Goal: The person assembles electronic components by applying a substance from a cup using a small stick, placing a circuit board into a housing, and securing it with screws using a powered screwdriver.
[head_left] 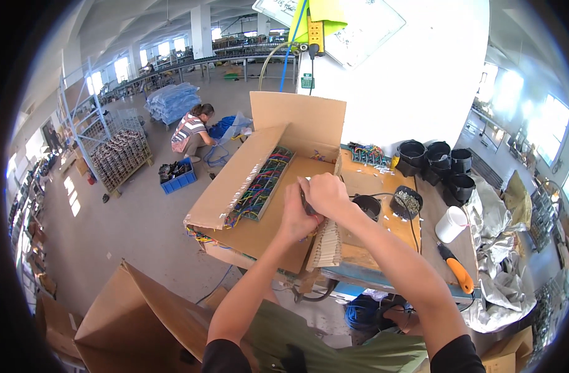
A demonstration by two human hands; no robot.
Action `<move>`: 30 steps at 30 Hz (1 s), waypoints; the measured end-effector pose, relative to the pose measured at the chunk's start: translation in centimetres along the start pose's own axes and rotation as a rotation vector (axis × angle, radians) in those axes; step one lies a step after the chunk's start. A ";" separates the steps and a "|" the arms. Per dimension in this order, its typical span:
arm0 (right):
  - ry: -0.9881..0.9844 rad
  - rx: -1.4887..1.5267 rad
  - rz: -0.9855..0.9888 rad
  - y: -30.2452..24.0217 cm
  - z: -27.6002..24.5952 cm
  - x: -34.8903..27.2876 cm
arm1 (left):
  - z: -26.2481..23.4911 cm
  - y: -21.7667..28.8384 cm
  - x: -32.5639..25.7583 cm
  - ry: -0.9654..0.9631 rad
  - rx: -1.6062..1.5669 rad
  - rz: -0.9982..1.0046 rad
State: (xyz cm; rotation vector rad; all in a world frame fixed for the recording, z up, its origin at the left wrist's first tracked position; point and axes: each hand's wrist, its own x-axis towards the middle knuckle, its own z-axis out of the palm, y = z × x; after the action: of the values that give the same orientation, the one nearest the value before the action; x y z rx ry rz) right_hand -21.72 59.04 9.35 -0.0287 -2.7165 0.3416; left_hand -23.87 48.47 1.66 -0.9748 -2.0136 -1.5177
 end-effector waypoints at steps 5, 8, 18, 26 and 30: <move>-0.036 0.017 -0.002 3.3 1.8 1.2 | 0.9 -1.3 0.1 -0.074 -0.146 -0.070; -0.040 0.000 0.016 4.2 2.2 1.3 | 0.9 -1.3 0.4 -0.139 -0.185 -0.098; -0.030 0.033 0.103 6.4 0.8 -0.9 | 1.4 0.1 1.0 -0.327 -0.293 -0.119; 0.067 0.157 0.184 8.4 1.0 -3.2 | 2.3 0.2 1.7 -0.507 -0.312 -0.111; 0.092 0.163 0.170 8.7 1.6 -3.3 | 2.4 0.2 1.8 -0.517 -0.303 -0.094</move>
State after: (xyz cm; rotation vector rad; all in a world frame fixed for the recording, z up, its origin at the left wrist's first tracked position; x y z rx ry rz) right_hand -19.61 66.88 4.53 -0.2247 -2.5925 0.5951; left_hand -24.77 51.29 2.32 -1.5449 -2.2271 -1.7974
